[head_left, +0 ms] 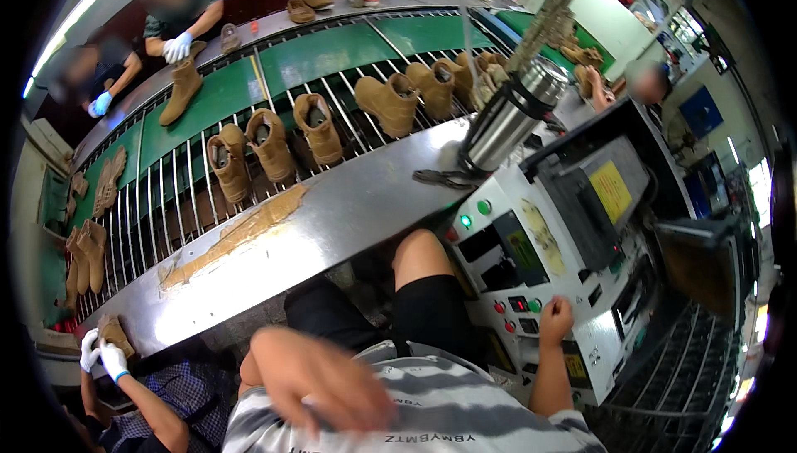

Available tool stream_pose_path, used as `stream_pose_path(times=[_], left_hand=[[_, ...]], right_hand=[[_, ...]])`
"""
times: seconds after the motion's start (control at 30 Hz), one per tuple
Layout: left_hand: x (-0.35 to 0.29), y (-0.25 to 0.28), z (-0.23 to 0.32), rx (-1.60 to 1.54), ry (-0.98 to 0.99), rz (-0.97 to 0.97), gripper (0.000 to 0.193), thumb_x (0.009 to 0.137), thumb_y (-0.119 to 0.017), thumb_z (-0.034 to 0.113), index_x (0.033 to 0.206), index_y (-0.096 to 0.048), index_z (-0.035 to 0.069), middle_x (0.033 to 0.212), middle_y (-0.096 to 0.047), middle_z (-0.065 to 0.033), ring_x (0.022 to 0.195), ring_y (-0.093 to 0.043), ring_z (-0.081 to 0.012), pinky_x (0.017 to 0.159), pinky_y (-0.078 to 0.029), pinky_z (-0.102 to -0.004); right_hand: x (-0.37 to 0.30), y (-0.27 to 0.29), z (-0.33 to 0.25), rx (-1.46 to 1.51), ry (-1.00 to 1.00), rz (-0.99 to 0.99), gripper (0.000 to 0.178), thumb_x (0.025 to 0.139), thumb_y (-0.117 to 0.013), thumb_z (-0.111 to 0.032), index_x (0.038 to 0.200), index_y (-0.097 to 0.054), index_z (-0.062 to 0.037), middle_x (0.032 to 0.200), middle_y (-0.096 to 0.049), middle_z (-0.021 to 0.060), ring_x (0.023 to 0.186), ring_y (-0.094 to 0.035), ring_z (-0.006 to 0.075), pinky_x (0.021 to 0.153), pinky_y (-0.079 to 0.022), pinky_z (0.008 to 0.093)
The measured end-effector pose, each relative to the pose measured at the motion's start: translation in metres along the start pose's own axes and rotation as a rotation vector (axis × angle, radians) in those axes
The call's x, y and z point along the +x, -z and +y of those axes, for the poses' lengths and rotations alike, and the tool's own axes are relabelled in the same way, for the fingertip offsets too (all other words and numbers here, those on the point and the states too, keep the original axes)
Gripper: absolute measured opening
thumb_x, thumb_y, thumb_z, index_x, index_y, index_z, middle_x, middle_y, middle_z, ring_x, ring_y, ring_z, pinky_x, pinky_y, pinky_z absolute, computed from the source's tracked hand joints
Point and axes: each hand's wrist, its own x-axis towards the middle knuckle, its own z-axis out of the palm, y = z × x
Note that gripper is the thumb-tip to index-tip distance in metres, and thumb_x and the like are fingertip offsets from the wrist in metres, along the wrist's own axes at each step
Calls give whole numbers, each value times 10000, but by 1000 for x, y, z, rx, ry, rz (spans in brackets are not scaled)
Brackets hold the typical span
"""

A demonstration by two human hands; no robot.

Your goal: The person takes boots from a conveyor belt, places them into a machine one at a time to process them, and then places them back onto the belt.

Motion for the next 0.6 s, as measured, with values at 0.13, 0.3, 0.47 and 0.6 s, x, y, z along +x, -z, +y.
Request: stream_pose_path(times=[0.13,0.3,0.47,0.6], left_hand=[[69,-65,-12,-149,-248,-151,337,949,-586,252,1102,-626,-45,1122,-601,-184,1009,-589,-342,817,-482,-433],[89,-103,-41,-202,-428,-129,371,958,-570,279,1155,-609,-33,1141,-602,-168,1035,-580,-349,860,-476,-438],[125,-76,-17,-215,-162,-500,258,945,-537,212,1060,-631,1,1055,-612,-176,1004,-584,-336,805,-460,-437],[136,-85,-8,-170,-76,-507,265,971,-480,205,883,-652,23,948,-605,-148,910,-581,-310,709,-442,-409]], right_hand=[[57,21,22,-219,-255,-12,244,810,-632,-178,1036,-608,-88,799,-635,109,727,-618,318,666,-488,429],[61,10,81,-343,-350,-27,277,820,-632,-283,1052,-606,-135,923,-679,123,837,-652,347,703,-504,455],[45,12,77,-286,-225,38,121,824,-623,-228,862,-624,-113,797,-682,80,761,-652,311,621,-501,424],[49,9,78,-219,-252,66,121,813,-623,-221,834,-618,-102,733,-664,85,695,-638,317,591,-491,427]])
